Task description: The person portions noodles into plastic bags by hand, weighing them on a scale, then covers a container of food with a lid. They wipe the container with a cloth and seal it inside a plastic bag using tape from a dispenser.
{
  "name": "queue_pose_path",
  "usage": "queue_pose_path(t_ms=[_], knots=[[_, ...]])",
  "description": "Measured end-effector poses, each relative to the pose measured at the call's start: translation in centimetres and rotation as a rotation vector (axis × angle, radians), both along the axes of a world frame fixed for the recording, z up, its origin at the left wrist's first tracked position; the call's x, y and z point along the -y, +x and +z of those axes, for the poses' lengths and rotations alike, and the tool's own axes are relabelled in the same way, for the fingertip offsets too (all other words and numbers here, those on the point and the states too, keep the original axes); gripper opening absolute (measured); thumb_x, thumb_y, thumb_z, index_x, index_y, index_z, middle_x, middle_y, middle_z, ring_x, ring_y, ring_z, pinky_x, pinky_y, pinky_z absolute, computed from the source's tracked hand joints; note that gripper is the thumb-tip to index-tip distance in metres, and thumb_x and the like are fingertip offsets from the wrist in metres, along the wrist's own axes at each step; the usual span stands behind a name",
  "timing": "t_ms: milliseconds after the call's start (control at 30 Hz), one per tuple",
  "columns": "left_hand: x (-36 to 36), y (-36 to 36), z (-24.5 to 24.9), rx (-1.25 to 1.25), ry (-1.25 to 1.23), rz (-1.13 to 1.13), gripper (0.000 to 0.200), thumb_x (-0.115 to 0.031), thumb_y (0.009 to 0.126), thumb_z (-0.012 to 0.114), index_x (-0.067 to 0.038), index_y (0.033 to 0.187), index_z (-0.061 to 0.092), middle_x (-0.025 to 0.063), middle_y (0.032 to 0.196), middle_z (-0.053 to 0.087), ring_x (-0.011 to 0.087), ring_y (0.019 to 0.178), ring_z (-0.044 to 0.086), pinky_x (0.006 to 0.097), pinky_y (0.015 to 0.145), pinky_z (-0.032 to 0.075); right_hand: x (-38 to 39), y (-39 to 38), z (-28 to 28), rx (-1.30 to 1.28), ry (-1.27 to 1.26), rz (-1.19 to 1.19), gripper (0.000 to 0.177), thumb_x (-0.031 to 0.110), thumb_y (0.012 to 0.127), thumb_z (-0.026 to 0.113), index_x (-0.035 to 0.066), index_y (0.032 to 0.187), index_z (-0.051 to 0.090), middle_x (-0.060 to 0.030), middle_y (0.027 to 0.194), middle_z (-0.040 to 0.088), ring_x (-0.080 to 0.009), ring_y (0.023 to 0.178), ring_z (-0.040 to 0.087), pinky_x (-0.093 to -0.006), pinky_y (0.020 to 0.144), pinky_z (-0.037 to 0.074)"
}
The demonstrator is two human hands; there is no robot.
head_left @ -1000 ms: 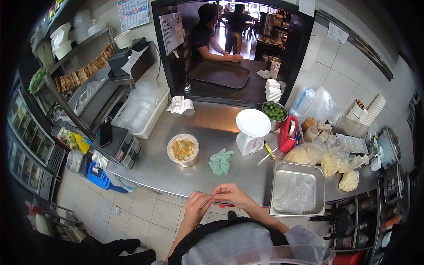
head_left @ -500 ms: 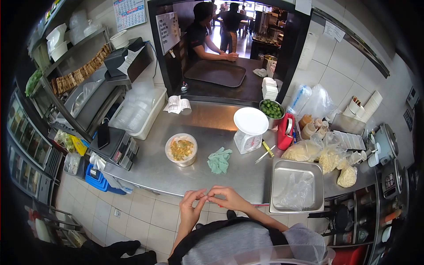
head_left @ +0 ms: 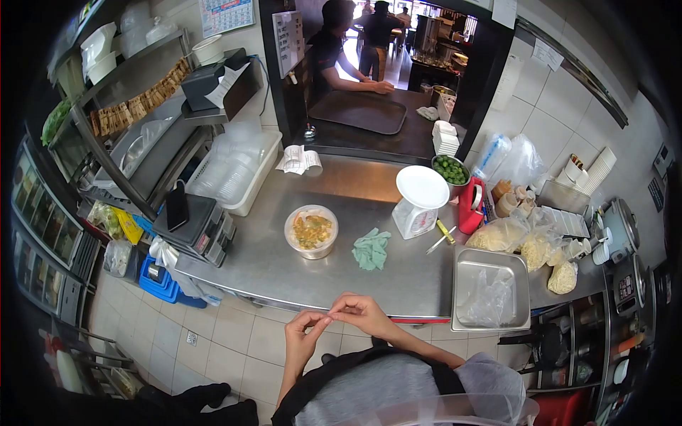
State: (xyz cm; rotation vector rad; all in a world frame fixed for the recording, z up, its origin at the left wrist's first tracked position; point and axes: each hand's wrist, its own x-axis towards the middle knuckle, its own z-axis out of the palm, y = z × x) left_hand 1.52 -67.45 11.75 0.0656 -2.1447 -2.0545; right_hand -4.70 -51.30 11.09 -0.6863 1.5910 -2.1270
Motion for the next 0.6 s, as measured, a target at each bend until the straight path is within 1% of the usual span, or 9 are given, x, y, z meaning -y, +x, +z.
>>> queue_pose_path(t_ms=[100,200,300,367,433,533,600], knots=[[2.1,0.9,-0.7,0.018,0.156,-0.006,0.01,-0.004,0.078,0.066,0.002,0.086,0.065,0.0065,0.082,0.063,0.0113,0.074,0.059,0.0232,0.067,0.047,2.4,0.5,0.1,0.093,0.042,0.046,0.009,0.005,0.085,0.057,-0.002,0.091,0.059,-0.0046,0.088,0.062,-0.0097,0.084,0.058,-0.0224,0.077,0.047],[4.4,1.9,-0.1,-0.018,0.301,-0.028,0.015,-0.002,0.081,0.061,0.005,0.093,0.062,0.0101,0.088,0.064,0.0143,0.077,0.061,0.0251,0.072,0.049,5.3,1.0,0.3,0.182,-0.054,0.034,0.008,0.005,0.086,0.055,0.0,0.092,0.058,-0.0053,0.089,0.061,-0.0103,0.087,0.058,-0.025,0.08,0.047],[6.1,2.1,-0.1,0.022,0.279,0.099,0.019,-0.001,0.084,0.056,0.008,0.101,0.059,0.0132,0.091,0.064,0.0163,0.081,0.062,0.0275,0.077,0.05,7.7,0.6,0.6,0.419,-0.158,0.018,0.008,0.008,0.087,0.055,0.002,0.091,0.058,-0.0051,0.09,0.06,-0.0121,0.088,0.058,-0.0289,0.079,0.048],[6.7,1.9,0.4,0.037,0.31,0.159,0.021,-0.005,0.087,0.053,0.007,0.103,0.058,0.0115,0.091,0.063,0.0163,0.08,0.061,0.0291,0.075,0.05,9.4,0.1,0.8,0.537,-0.239,0.017,0.008,0.009,0.086,0.055,0.004,0.091,0.058,-0.0058,0.091,0.06,-0.0135,0.087,0.058,-0.0319,0.078,0.048],[7.4,1.5,0.4,0.021,0.383,0.199,0.022,-0.004,0.087,0.053,0.007,0.105,0.056,0.0115,0.093,0.063,0.0158,0.081,0.061,0.0281,0.075,0.05,11.1,-0.3,1.5,0.542,-0.177,0.02,0.007,0.009,0.086,0.055,0.004,0.09,0.058,-0.0051,0.09,0.06,-0.0132,0.085,0.058,-0.031,0.077,0.048],[8.5,0.8,0.7,-0.046,0.473,0.257,0.02,-0.002,0.086,0.054,0.007,0.103,0.057,0.0108,0.091,0.063,0.0149,0.08,0.061,0.0269,0.073,0.05,13.0,-0.7,1.3,0.554,-0.182,0.086,0.007,0.011,0.084,0.059,0.005,0.088,0.059,-0.0029,0.089,0.061,-0.0108,0.085,0.057,-0.0278,0.076,0.047],[9.2,0.6,0.6,-0.078,0.555,0.296,0.019,-0.001,0.085,0.054,0.006,0.102,0.058,0.0104,0.09,0.063,0.0144,0.079,0.061,0.0265,0.072,0.05,14.1,-0.5,1.6,0.529,-0.164,0.086,0.007,0.011,0.084,0.059,0.005,0.088,0.059,-0.003,0.088,0.061,-0.0104,0.083,0.057,-0.0275,0.076,0.047]])
